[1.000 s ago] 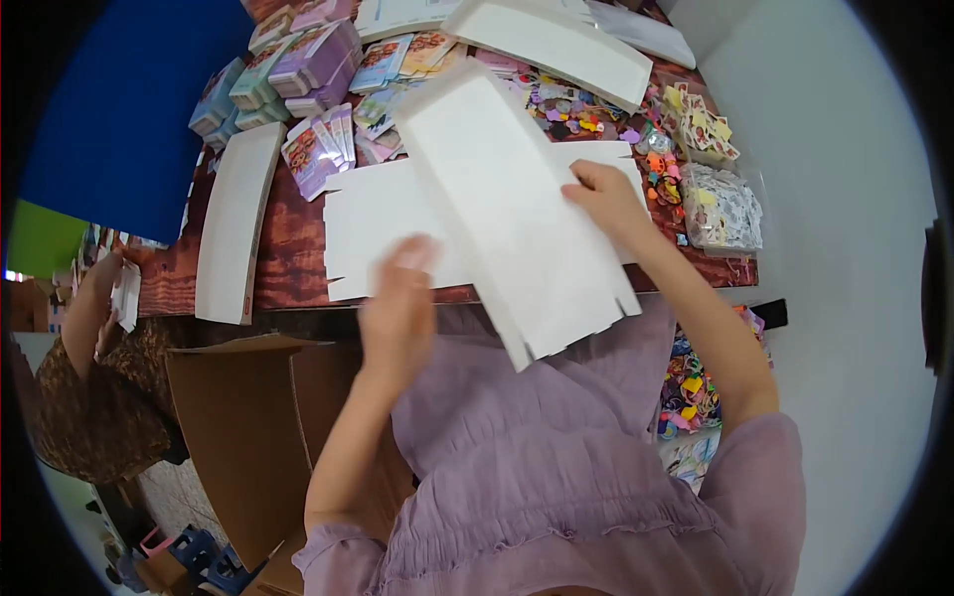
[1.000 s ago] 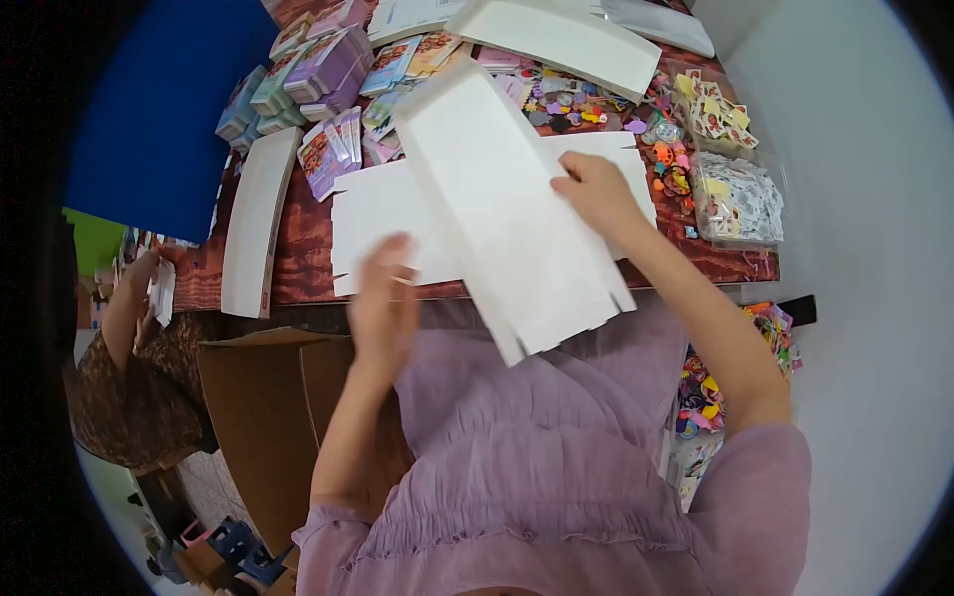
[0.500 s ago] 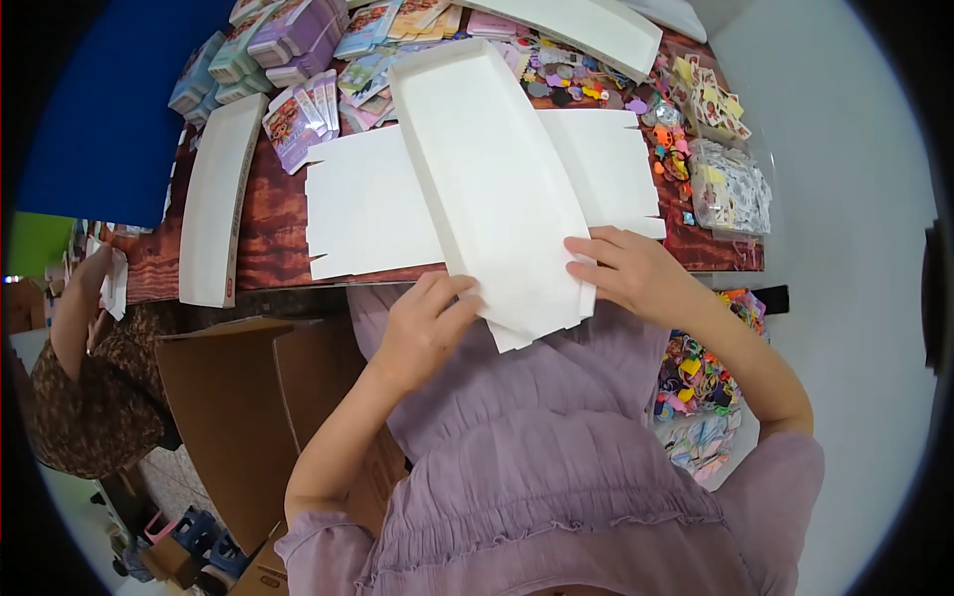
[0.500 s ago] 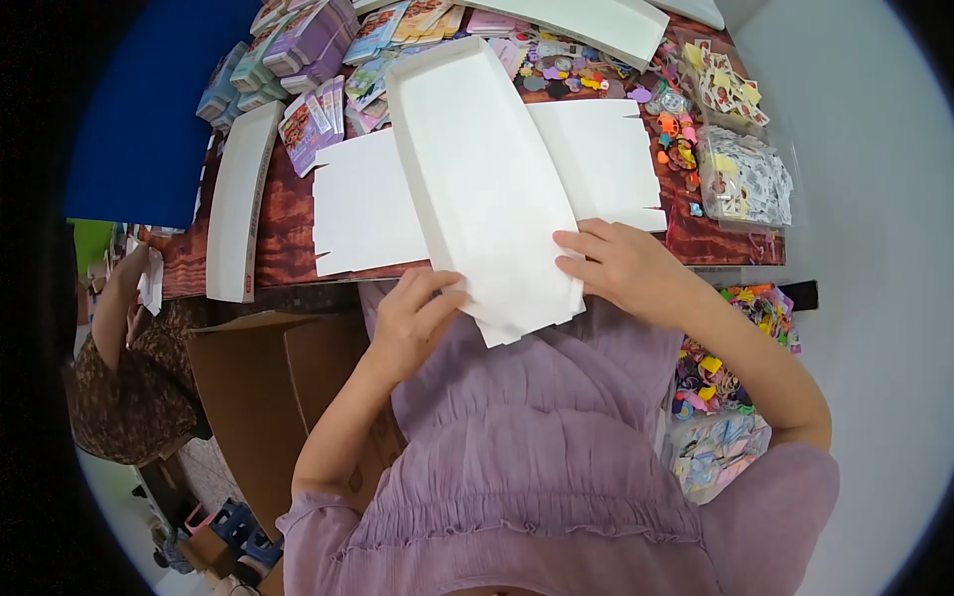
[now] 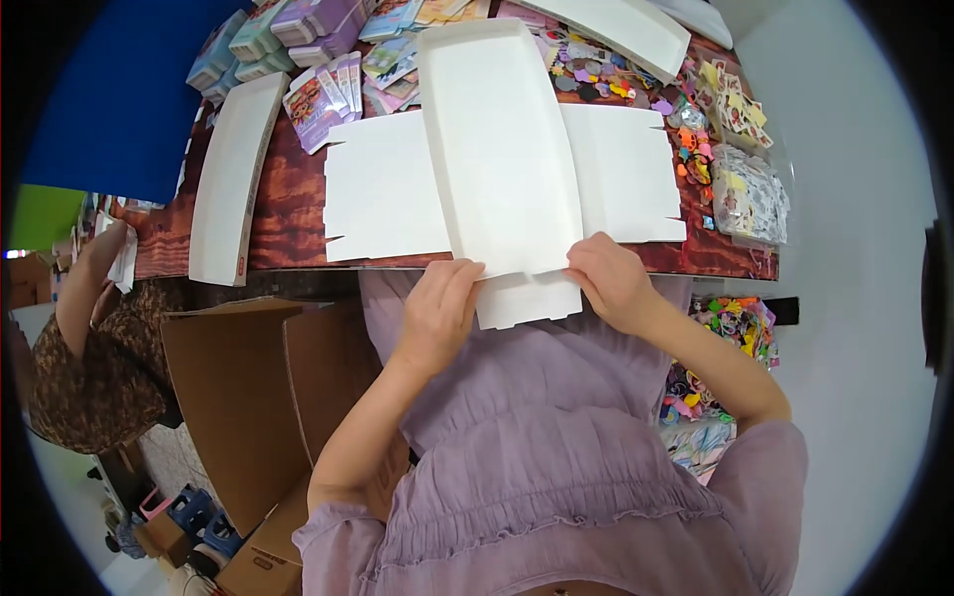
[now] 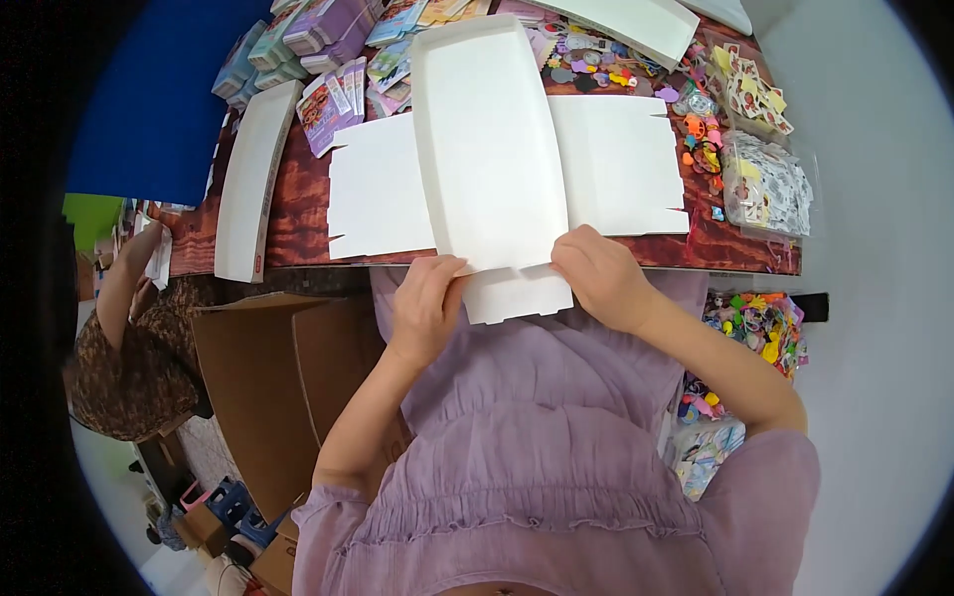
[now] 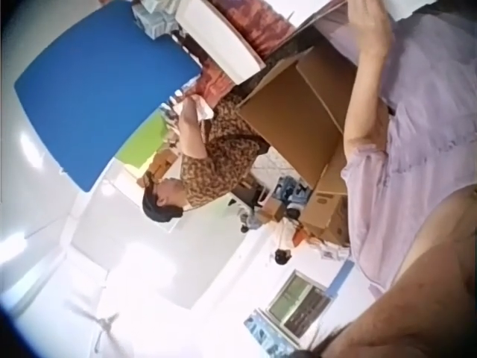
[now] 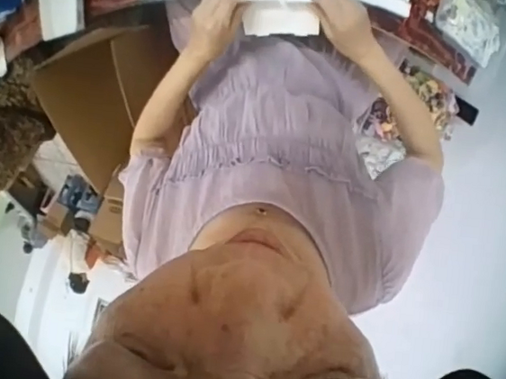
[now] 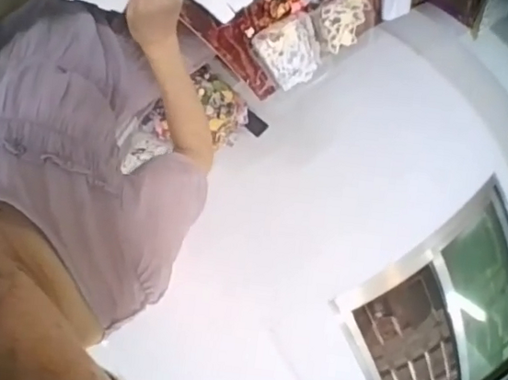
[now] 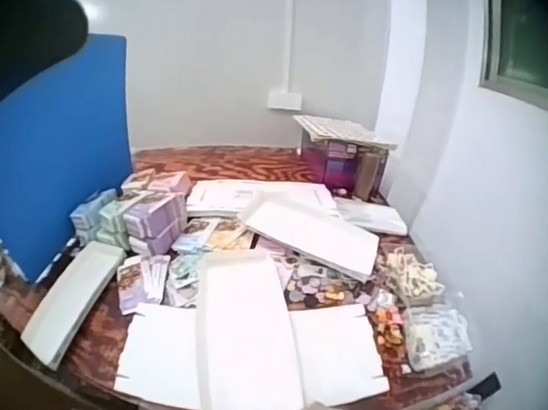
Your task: Folding and assembling white cardboard boxes at a workbench.
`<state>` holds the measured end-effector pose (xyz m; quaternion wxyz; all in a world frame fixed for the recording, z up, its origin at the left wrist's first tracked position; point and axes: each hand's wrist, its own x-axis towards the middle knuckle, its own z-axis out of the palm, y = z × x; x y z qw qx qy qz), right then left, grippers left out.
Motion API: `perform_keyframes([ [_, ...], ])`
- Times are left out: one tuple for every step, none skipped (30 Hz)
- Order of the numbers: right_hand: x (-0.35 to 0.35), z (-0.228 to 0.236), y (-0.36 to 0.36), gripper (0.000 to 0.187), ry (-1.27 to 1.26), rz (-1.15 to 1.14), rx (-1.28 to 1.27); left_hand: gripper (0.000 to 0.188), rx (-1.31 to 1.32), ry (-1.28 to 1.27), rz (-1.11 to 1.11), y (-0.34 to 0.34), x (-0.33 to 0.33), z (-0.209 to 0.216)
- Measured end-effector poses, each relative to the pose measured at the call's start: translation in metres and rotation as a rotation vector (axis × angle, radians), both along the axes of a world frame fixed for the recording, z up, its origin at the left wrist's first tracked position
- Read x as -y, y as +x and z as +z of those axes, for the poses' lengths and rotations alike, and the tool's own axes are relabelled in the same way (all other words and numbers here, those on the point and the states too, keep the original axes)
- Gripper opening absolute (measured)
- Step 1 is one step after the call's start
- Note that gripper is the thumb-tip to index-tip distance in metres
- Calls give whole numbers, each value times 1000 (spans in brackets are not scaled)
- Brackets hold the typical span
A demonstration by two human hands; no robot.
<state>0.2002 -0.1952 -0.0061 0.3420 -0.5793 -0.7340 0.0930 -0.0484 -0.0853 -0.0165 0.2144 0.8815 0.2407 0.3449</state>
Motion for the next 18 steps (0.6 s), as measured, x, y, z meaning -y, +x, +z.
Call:
perform_keyframes([
  [4,0,4,26,6,68,40,23,35,13,-14,-2,-1,-5],
  [7,0,7,31,12,136,81,23,70,26,-29,-3,-3,-8],
  [9,1,8,31,10,137,82,23,71,23,-28,-3,-4,-8],
  [12,5,9,36,-15,163,128,22,62,40,-44,-3,-5,-7],
  [14,10,10,40,-38,190,175,21,52,58,-60,-3,-6,-7],
  [14,14,12,40,-40,191,175,21,52,56,-59,-4,-6,-7],
  [14,20,13,41,-12,217,258,22,50,75,-70,-5,-7,-8],
  [13,22,14,43,17,243,342,22,49,94,-81,-6,-8,-9],
  [14,19,16,43,14,239,346,22,53,93,-85,-7,-8,-10],
  [15,12,17,45,53,247,360,24,32,106,-105,-9,-8,-11],
  [15,6,18,46,92,256,374,26,10,120,-123,-11,-8,-12],
  [14,1,15,46,93,257,375,26,11,121,-122,-13,-8,-11],
  [13,-3,11,47,104,219,318,31,6,87,-143,-16,-8,-9],
  [12,-5,8,47,115,182,260,36,0,52,-164,-18,-7,-6],
  [12,-5,6,47,119,182,255,36,-5,55,-163,-20,-6,-1],
  [11,-3,3,45,119,159,204,38,-4,14,-189,-22,-5,6],
  [11,-2,1,43,119,135,154,39,-3,-27,-215,-24,-4,9],
  [10,2,0,43,119,134,153,39,-4,-26,-216,-26,-2,9],
])
